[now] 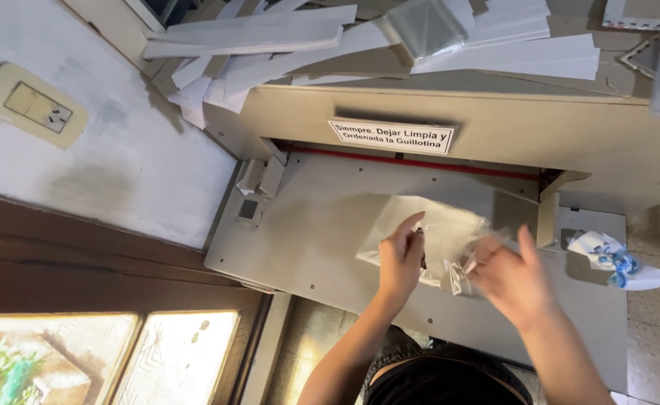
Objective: The person peels blue stickers from a sheet and applies them to clear plastic bags on a paper cutter. They then pick up a stack of white paper, place it into a plastic bag, and seal the bag.
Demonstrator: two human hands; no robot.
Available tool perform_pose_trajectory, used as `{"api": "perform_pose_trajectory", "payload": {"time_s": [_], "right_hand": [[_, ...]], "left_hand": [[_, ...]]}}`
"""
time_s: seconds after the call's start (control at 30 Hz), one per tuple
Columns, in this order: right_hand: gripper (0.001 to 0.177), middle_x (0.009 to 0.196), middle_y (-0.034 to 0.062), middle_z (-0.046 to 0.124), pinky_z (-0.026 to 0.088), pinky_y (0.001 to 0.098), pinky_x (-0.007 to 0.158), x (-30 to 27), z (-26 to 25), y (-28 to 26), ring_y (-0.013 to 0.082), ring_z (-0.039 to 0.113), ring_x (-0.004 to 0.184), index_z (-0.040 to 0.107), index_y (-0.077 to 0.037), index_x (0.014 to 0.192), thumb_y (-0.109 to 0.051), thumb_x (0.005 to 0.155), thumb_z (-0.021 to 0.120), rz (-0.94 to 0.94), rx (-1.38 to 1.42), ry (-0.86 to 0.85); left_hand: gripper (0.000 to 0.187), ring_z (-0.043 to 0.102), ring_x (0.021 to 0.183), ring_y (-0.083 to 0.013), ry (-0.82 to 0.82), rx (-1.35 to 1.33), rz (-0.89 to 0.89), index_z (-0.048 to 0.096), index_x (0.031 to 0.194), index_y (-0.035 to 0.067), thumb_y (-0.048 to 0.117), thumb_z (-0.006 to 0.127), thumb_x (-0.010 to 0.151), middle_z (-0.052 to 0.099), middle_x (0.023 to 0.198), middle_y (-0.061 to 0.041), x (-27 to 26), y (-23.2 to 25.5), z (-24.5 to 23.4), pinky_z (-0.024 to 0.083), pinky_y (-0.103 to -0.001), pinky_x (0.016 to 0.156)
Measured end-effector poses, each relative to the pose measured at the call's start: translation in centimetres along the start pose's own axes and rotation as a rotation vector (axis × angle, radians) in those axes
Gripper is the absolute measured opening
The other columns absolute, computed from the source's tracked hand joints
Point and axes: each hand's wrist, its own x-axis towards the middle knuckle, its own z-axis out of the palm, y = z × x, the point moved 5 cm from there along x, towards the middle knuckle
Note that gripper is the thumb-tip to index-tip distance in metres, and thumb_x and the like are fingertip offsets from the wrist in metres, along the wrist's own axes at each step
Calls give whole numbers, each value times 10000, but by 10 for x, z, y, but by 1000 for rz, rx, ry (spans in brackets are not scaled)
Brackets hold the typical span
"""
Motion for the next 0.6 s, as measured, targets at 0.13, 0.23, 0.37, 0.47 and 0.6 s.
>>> {"api": "perform_pose_trajectory", "payload": {"time_s": [0.13,0.23,0.37,0.47,0.6], "right_hand": [[681,1641,166,338,397,492,1165,-67,44,-44,315,449,1411,326,-33,1540,-339,938,417,-527,-558,188],[438,1348,170,580,410,421,1152,-94,52,-48,311,563,1278,542,22,1348,-163,971,666,-910,-1175,463],[195,1063,93,687,457,394,936,-50,-54,-11,281,628,1042,713,-31,1058,-210,983,725,-977,-1434,562],[508,1130,188,696,513,473,984,-31,-105,19,382,666,1099,694,-9,1201,-444,953,782,-598,-1189,578],[637,1231,210,683,525,460,961,-27,-155,38,385,673,1128,666,-16,1320,-488,913,798,-316,-1162,679]], "left_hand": [[339,579,491,-155,-37,-172,-238,583,1313,38,107,485,996,580,605,-59,8,17,1,487,-284,521],[392,596,489,-165,-178,-124,-249,553,1334,27,77,521,946,661,625,-114,14,-18,34,521,-299,526],[382,695,528,-181,-326,138,-172,550,1325,42,74,512,947,718,650,-76,-6,-85,85,578,-329,563],[547,741,791,-367,-478,392,-69,519,1373,54,297,656,902,717,757,-162,-25,-109,96,597,-518,711],[392,717,889,-377,-188,548,98,648,1197,89,291,722,868,743,909,-146,-8,-117,38,580,-481,788]]}}
